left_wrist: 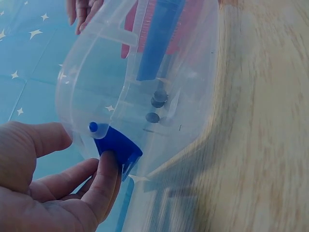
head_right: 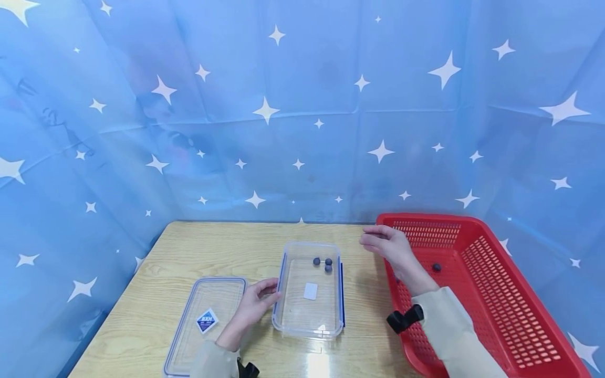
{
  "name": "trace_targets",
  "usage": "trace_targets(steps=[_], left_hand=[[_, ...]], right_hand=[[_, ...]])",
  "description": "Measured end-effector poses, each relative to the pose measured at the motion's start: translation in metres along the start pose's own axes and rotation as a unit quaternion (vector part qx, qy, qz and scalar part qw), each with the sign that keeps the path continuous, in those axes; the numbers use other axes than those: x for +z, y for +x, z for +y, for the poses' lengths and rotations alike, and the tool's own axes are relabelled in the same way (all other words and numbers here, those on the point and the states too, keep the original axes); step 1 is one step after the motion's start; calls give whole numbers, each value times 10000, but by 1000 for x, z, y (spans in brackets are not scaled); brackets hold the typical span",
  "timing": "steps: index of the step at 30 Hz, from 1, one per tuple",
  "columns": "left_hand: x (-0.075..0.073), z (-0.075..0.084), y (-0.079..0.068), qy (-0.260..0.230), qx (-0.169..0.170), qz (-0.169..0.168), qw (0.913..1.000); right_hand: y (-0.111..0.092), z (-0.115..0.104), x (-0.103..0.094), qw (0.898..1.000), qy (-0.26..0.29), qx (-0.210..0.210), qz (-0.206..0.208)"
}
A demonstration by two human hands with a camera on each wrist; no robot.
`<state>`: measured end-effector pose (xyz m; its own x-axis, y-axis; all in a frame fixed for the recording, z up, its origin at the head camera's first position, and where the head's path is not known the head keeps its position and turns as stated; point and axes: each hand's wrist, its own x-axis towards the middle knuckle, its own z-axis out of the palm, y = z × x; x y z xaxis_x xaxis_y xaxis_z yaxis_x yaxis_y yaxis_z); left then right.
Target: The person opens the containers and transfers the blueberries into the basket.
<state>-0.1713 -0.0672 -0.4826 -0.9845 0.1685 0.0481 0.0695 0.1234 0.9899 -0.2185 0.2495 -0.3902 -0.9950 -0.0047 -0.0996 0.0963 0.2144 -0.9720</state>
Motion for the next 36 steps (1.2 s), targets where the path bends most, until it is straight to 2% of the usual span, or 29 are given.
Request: trace_targets(steps=[5, 14, 17, 20, 27, 36], left_hand=[[0, -26, 8, 71, 25, 40, 10000], [0, -26, 8, 9, 65, 26, 10000], [0, -26, 8, 2, 38, 38, 10000], [0, -26, 8, 115, 41, 53, 9999], [-1, -24, 7, 153, 73, 66, 9998], [0, -24, 7, 165, 166, 67, 9997]], right_hand=[[5, -6, 27, 9990, 371, -54, -238], [24, -1, 69, 9977, 542, 169, -381], [29, 3, 80, 9981, 493, 222, -307], [33, 7, 88, 9984, 420, 301, -214], [37, 11, 107, 9958, 473, 778, 39], [38, 24, 122, 9926, 454, 1124, 53]])
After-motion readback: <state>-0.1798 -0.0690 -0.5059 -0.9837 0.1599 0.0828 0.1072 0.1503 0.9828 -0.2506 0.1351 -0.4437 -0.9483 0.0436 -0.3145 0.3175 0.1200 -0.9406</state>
